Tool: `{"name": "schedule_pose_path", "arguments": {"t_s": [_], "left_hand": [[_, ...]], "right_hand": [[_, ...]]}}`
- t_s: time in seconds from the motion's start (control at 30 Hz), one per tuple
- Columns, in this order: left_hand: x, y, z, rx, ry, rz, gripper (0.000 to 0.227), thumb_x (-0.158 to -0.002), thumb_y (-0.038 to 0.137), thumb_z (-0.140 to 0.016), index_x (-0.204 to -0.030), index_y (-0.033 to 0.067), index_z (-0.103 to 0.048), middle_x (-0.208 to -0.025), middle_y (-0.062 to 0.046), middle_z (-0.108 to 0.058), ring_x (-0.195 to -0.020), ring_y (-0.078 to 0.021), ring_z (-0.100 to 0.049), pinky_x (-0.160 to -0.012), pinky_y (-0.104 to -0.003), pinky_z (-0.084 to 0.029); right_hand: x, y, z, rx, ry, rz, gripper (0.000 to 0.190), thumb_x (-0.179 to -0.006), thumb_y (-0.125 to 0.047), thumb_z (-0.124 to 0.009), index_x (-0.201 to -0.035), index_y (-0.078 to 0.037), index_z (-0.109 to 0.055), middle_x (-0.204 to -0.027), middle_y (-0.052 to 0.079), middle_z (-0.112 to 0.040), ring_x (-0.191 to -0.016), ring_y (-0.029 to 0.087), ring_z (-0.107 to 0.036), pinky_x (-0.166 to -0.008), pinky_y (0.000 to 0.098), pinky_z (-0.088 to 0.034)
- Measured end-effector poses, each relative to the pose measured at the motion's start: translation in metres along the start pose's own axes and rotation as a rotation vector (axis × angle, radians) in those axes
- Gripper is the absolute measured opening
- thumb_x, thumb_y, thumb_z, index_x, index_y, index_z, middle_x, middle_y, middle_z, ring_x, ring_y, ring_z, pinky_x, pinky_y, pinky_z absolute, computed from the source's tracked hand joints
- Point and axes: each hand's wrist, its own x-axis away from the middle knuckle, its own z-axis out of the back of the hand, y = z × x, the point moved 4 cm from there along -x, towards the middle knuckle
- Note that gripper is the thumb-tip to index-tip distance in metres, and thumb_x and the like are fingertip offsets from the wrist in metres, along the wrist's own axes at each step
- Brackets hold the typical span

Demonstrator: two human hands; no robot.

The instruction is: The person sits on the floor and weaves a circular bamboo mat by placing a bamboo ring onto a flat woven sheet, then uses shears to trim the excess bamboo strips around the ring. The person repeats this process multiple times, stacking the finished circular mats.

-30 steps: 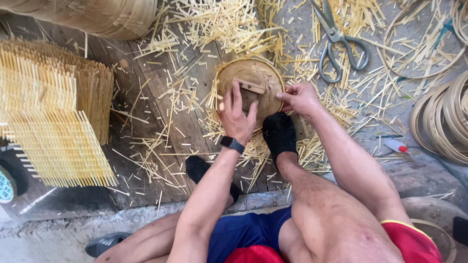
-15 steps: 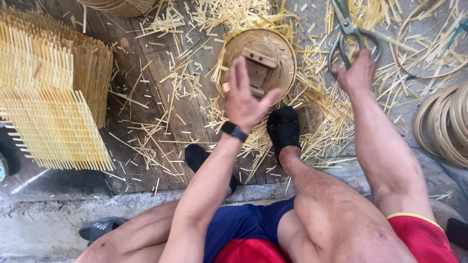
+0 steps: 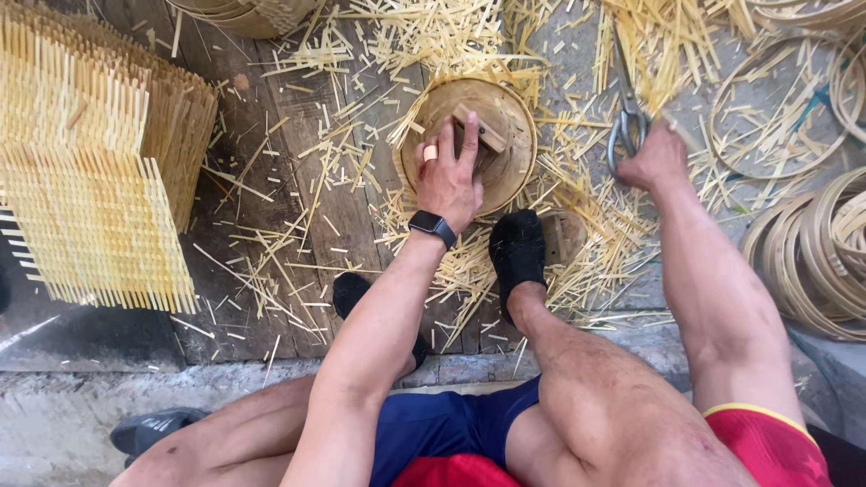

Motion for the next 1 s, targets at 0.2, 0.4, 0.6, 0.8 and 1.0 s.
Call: {"name": "schedule_pose_path", "arguments": {"t_s": [0.2, 0.4, 0.6, 0.8, 1.0], "left_hand": [[0.007, -0.005, 0.007, 0.035, -0.052, -0.085, 0.111, -0.067, 0.003, -0.074, -0.162, 0.0213, -0.019, -0.154, -0.027, -0.040, -0.137, -0.0417, -0.046, -0.120, -0.053, -0.028], [0.003, -0.008, 0.006, 0.040, -0.083, -0.084, 0.109, -0.068, 0.000, -0.072, -0.162, 0.0194, -0.021, -0.154, -0.028, -0.040, -0.135, -0.0426, -0.046, -0.119, -0.052, -0.028], [0.005, -0.015, 0.005, 0.052, -0.168, -0.174, 0.107, -0.070, -0.001, -0.071, -0.162, 0.0247, -0.023, -0.156, -0.024, -0.040, -0.141, -0.0445, -0.040, -0.124, -0.051, -0.023], [0.005, -0.010, 0.012, -0.057, -0.147, -0.187, 0.102, -0.081, 0.002, -0.070, -0.168, 0.0285, -0.023, -0.166, -0.017, -0.037, -0.153, -0.0374, -0.039, -0.134, -0.054, -0.018], [0.003, 0.006, -0.005, 0.223, 0.039, 0.467, 0.091, -0.071, 0.063, -0.082, -0.147, 0.0289, -0.045, -0.166, -0.032, -0.013, -0.145, -0.0556, -0.023, -0.114, -0.054, -0.028]], "right_hand": [[0.085, -0.004, 0.021, 0.132, -0.148, 0.012, 0.049, -0.085, -0.039, -0.076, -0.108, 0.003, -0.064, -0.099, 0.020, -0.068, -0.092, 0.031, -0.069, -0.087, 0.0456, -0.056], [0.113, -0.083, 0.023, 0.428, 0.175, 0.445, 0.072, -0.092, -0.062, -0.064, -0.123, 0.003, -0.059, -0.111, 0.021, -0.054, -0.103, 0.033, -0.053, -0.090, 0.0468, -0.047], [0.071, -0.128, -0.001, 0.566, 0.376, 0.566, 0.069, -0.086, -0.062, -0.068, -0.111, 0.002, -0.060, -0.107, 0.018, -0.053, -0.101, 0.031, -0.051, -0.090, 0.0445, -0.046], [0.038, -0.097, -0.006, 0.592, 0.214, 0.505, 0.032, -0.097, -0.032, -0.063, -0.106, -0.001, -0.062, -0.100, 0.014, -0.058, -0.091, 0.024, -0.057, -0.077, 0.0400, -0.050], [0.037, -0.106, 0.007, 0.689, 0.435, 0.685, 0.046, -0.089, -0.047, -0.072, -0.096, -0.002, -0.066, -0.087, 0.012, -0.061, -0.078, 0.021, -0.057, -0.065, 0.0346, -0.049]]}}
